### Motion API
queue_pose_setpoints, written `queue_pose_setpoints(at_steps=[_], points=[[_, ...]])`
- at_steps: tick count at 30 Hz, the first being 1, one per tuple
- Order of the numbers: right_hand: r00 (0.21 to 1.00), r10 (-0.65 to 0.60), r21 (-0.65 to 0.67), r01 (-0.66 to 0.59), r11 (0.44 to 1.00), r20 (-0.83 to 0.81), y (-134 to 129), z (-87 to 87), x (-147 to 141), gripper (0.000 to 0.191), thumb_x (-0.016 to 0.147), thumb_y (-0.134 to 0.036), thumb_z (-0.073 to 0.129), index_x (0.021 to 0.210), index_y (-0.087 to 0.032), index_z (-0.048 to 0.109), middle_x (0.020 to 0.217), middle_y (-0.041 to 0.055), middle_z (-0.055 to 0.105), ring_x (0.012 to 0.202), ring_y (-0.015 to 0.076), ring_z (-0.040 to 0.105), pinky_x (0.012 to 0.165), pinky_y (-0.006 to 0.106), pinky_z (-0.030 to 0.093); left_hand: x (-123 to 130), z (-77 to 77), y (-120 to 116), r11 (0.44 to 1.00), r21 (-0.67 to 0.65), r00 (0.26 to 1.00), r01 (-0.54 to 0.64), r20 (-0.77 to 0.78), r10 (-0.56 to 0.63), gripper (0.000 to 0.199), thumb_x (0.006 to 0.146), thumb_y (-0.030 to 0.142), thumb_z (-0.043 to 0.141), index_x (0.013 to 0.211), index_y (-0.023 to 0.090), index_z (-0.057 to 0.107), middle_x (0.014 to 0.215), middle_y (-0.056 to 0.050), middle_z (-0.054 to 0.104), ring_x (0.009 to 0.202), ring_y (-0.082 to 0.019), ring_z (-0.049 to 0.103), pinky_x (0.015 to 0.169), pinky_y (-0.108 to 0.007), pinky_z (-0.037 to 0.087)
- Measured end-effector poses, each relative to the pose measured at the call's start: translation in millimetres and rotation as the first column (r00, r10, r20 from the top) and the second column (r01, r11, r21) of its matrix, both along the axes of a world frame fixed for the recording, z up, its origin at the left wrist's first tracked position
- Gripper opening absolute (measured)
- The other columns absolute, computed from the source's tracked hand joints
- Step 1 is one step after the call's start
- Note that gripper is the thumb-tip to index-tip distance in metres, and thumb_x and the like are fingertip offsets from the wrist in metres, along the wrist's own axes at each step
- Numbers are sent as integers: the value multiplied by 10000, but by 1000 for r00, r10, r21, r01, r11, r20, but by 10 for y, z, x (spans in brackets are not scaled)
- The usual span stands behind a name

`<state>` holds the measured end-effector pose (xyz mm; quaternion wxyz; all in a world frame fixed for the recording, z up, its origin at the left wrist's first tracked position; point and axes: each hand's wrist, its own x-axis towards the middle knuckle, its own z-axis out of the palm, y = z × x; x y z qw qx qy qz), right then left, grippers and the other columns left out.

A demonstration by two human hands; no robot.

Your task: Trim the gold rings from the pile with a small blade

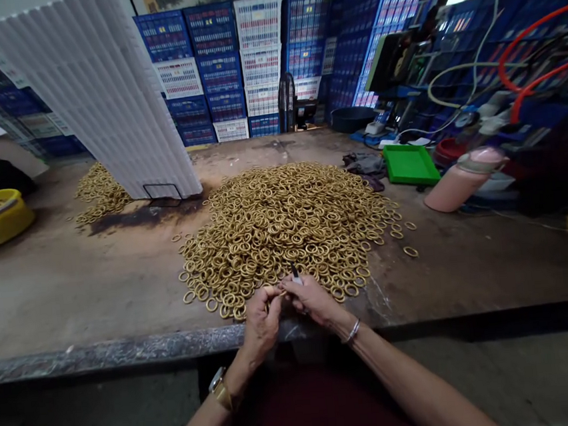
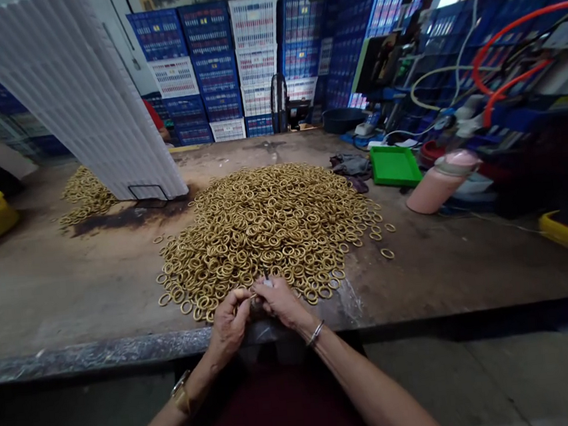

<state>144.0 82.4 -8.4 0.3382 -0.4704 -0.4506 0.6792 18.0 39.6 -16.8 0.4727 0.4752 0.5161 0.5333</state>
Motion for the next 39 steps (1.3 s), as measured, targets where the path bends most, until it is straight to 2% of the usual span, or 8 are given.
queue_pose_setpoints(at_steps=[8, 16, 19, 22, 25, 28, 33, 39], points=[[984, -13, 171, -18, 985, 176, -111, -75, 16, 254, 688, -417, 548, 680, -167, 501, 467, -82, 401, 389, 41, 302, 365, 172, 239, 69, 101, -150, 958, -249, 984, 139, 143, -105, 251, 737, 420, 542, 729, 171, 513, 559, 50, 476, 398, -47, 377, 388, -154, 273], [999, 20, 131, -26, 991, 48, -183, 47, 107, 273, 674, -435, 540, 627, -177, 462, 508, -67, 434, 384, 42, 313, 352, 175, 230, 135, 174, -238, 941, -247, 935, 231, 322, -145, 291, 729, 454, 553, 734, 179, 458, 568, 57, 467, 404, -34, 379, 384, -146, 245], [994, -21, 182, 1, 983, 108, -176, 30, 155, 235, 709, -399, 498, 630, -179, 469, 515, -58, 444, 400, 54, 329, 375, 181, 253, 149, 216, -258, 938, -239, 910, 252, 387, -146, 288, 736, 436, 561, 724, 179, 431, 590, 54, 474, 416, -30, 383, 391, -146, 246], [946, -111, 407, -23, 913, 304, -188, -3, 198, 195, 730, -315, 467, 592, -177, 477, 512, -48, 431, 466, 73, 367, 455, 193, 296, 147, 235, -265, 944, -234, 900, 234, 419, -119, 280, 744, 426, 558, 735, 184, 417, 595, 56, 476, 420, -31, 387, 388, -146, 244], [880, -80, 555, -223, 802, 469, -253, -24, 211, 175, 734, -242, 456, 573, -178, 484, 524, -37, 439, 514, 86, 381, 502, 200, 293, 133, 209, -276, 950, -228, 908, 213, 406, -106, 283, 746, 433, 551, 730, 185, 416, 592, 56, 474, 423, -34, 390, 386, -145, 251], [846, -7, 570, -354, 742, 533, -334, -56, 193, 134, 715, -158, 436, 605, -182, 508, 531, -35, 470, 506, 87, 388, 494, 197, 276, 115, 138, -304, 955, -222, 928, 195, 358, -106, 284, 752, 441, 540, 738, 186, 419, 585, 58, 467, 417, -34, 383, 378, -143, 257], [801, -1, 574, -428, 698, 599, -393, -117, 168, 140, 685, -109, 426, 645, -180, 539, 556, -24, 521, 504, 89, 417, 498, 194, 268, 76, 34, -356, 962, -208, 957, 176, 265, -118, 289, 759, 458, 524, 762, 188, 421, 585, 59, 463, 419, -37, 385, 380, -143, 288], [658, -32, 502, -542, 674, 753, -352, -108, 209, 177, 695, -122, 418, 733, -178, 582, 619, 0, 584, 549, 101, 477, 524, 199, 279, 38, 109, -403, 958, -212, 971, 192, 180, -154, 277, 778, 443, 509, 729, 180, 434, 550, 64, 465, 407, -34, 381, 374, -138, 284]])
